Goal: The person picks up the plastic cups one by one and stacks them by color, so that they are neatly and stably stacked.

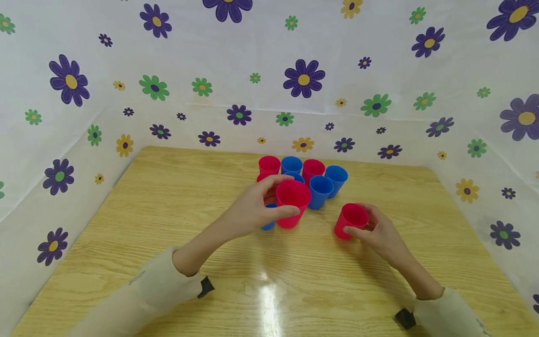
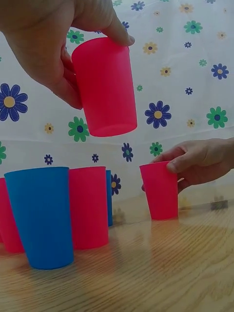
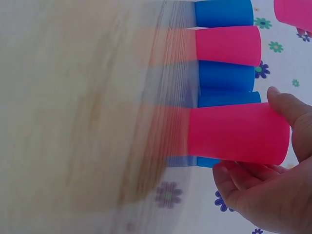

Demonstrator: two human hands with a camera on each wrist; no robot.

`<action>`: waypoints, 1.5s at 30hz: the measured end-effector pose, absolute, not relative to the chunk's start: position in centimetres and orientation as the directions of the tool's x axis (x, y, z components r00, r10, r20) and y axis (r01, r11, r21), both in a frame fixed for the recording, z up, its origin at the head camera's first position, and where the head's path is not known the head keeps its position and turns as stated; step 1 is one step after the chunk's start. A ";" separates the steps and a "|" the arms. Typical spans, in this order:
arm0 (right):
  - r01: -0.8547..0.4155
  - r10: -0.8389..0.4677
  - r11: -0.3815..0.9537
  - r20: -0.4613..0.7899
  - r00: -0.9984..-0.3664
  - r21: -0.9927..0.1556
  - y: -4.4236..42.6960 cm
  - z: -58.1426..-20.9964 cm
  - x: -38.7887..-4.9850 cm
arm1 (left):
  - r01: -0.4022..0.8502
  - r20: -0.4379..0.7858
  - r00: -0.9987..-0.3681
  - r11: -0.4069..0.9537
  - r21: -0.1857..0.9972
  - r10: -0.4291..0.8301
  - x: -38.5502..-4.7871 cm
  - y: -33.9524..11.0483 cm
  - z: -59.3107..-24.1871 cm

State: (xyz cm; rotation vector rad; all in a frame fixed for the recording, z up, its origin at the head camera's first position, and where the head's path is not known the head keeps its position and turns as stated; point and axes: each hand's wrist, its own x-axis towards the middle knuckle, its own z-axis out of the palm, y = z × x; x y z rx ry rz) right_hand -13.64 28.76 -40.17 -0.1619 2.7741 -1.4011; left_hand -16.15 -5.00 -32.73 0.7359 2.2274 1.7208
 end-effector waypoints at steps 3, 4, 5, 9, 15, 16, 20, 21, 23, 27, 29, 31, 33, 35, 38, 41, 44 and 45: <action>-0.077 -0.102 0.579 0.022 -0.995 -0.812 28.7 -40.1 -13.6 | 0.233 0.106 -0.847 0.186 0.954 0.521 -16.2 -4.0 -32.7; -0.078 -0.101 0.577 0.023 -0.995 -0.813 28.7 -40.1 -13.6 | 0.234 0.104 -0.847 0.191 0.953 0.522 -16.2 -3.7 -32.8; -0.078 -0.100 0.576 0.025 -0.995 -0.814 28.7 -40.1 -13.5 | 0.234 0.101 -0.845 0.192 0.953 0.525 -16.3 -3.3 -32.8; -0.089 -0.105 0.580 0.034 -0.994 -0.809 28.8 -40.3 -13.6 | 0.229 0.085 -0.842 0.209 0.951 0.533 -16.3 -2.1 -33.3; -0.105 -0.111 0.585 0.049 -0.993 -0.804 28.8 -40.5 -13.7 | 0.213 0.067 -0.829 0.203 0.956 0.555 -16.6 -0.4 -34.0; -0.110 -0.113 0.586 0.053 -0.992 -0.803 28.8 -40.6 -13.7 | 0.216 0.069 -0.829 0.205 0.955 0.555 -16.6 -0.1 -34.2; -0.135 -0.125 0.587 0.075 -0.989 -0.798 28.9 -40.9 -14.0 | 0.221 0.081 -0.829 0.192 0.956 0.553 -16.8 0.7 -34.4; -0.141 -0.128 0.588 0.081 -0.988 -0.797 28.9 -40.9 -14.0 | 0.219 0.083 -0.828 0.184 0.958 0.554 -16.8 0.8 -34.4; -0.150 -0.133 0.586 0.088 -0.987 -0.796 29.0 -41.0 -14.0 | 0.213 0.086 -0.828 0.169 0.962 0.553 -16.8 1.1 -34.6; -0.161 -0.140 0.582 0.096 -0.985 -0.797 28.9 -41.0 -14.0 | 0.205 0.098 -0.832 0.139 0.969 0.546 -17.0 1.7 -34.7; -0.165 -0.143 0.579 0.100 -0.985 -0.798 28.9 -40.9 -14.0 | 0.211 0.113 -0.837 0.125 0.970 0.536 -17.3 2.1 -34.7; -0.168 -0.143 0.581 0.103 -0.984 -0.797 29.0 -40.8 -14.0 | 0.219 0.125 -0.845 0.122 0.968 0.520 -17.5 2.6 -34.6; -0.168 -0.141 0.579 0.105 -0.984 -0.798 29.0 -40.8 -13.9 | 0.225 0.136 -0.853 0.120 0.967 0.503 -17.7 3.1 -34.6; -0.163 -0.137 0.580 0.102 -0.985 -0.798 29.0 -40.8 -13.9 | 0.231 0.146 -0.857 0.116 0.966 0.493 -17.8 3.7 -34.5; -0.160 -0.131 0.584 0.102 -0.986 -0.796 29.1 -40.9 -13.9 | 0.235 0.152 -0.858 0.111 0.966 0.490 -17.9 4.5 -34.5; -0.163 -0.128 0.590 0.108 -0.986 -0.791 29.0 -41.0 -13.9 | 0.241 0.159 -0.854 0.106 0.965 0.495 -17.9 5.2 -34.3; -0.178 -0.134 0.592 0.122 -0.983 -0.786 29.0 -41.1 -13.8 | 0.259 0.178 -0.850 0.100 0.961 0.496 -17.9 5.9 -34.2; -0.185 -0.137 0.590 0.128 -0.982 -0.786 29.0 -41.1 -13.8 | 0.265 0.185 -0.848 0.096 0.959 0.496 -18.0 6.2 -34.1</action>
